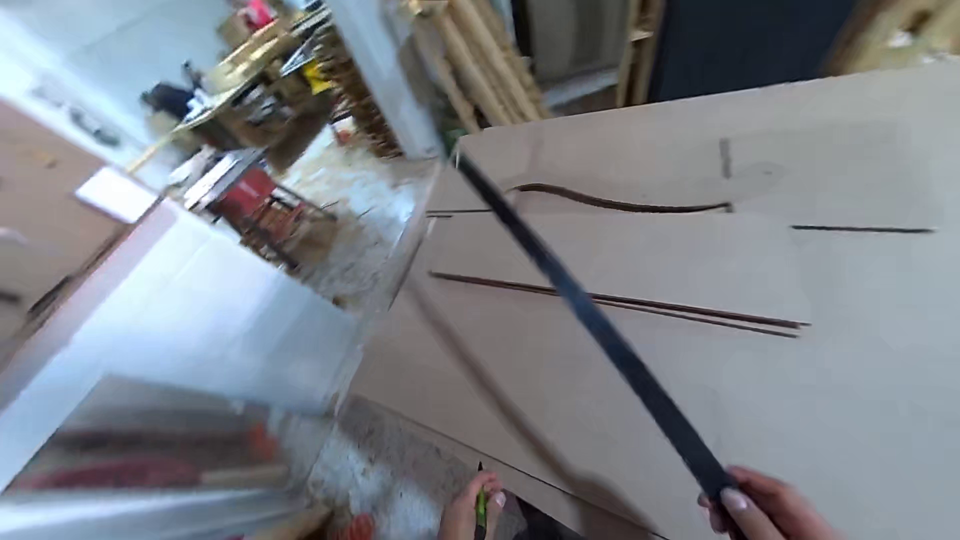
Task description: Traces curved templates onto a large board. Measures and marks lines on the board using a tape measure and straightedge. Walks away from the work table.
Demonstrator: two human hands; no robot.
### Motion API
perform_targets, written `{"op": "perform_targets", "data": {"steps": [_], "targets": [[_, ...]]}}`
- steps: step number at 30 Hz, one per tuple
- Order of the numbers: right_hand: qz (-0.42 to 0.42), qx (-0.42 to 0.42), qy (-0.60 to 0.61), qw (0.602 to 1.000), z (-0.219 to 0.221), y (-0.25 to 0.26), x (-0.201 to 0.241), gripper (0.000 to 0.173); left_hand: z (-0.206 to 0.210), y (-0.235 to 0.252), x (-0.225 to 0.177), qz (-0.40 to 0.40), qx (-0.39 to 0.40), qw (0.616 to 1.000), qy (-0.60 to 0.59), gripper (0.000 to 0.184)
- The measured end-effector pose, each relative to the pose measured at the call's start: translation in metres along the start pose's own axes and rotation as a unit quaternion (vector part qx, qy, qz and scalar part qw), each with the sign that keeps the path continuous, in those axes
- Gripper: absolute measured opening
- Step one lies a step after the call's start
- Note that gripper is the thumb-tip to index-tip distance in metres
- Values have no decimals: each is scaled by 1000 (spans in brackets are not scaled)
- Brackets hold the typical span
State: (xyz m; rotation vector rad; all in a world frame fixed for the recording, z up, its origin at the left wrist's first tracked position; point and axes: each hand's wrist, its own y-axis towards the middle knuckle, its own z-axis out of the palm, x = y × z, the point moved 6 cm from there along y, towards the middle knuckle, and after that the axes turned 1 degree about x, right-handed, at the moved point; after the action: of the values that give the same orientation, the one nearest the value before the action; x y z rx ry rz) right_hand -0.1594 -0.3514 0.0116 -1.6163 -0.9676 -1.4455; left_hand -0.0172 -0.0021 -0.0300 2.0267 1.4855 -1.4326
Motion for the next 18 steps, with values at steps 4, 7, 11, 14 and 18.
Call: {"op": "perform_targets", "data": {"steps": [4, 7, 11, 14, 18], "targets": [[-34, 33, 50, 998, 92, 90, 92, 32, -15, -26, -6, 42, -89, 988, -117, 42], [-94, 64, 123, 986, 204, 128, 152, 22, -44, -19, -20, 119, -139, 971, -153, 57], [-78, 126, 198, 969, 355, 134, 157, 17, -98, -19, -7, 69, -238, 961, -120, 78], [18, 208, 127, 970, 437, 129, 97, 19, -127, -24, 46, 10, -351, 935, -48, 70], [44, 346, -255, 902, 496, 147, -9, 45, -151, -8, 132, -105, -359, 927, -18, 61]]}}
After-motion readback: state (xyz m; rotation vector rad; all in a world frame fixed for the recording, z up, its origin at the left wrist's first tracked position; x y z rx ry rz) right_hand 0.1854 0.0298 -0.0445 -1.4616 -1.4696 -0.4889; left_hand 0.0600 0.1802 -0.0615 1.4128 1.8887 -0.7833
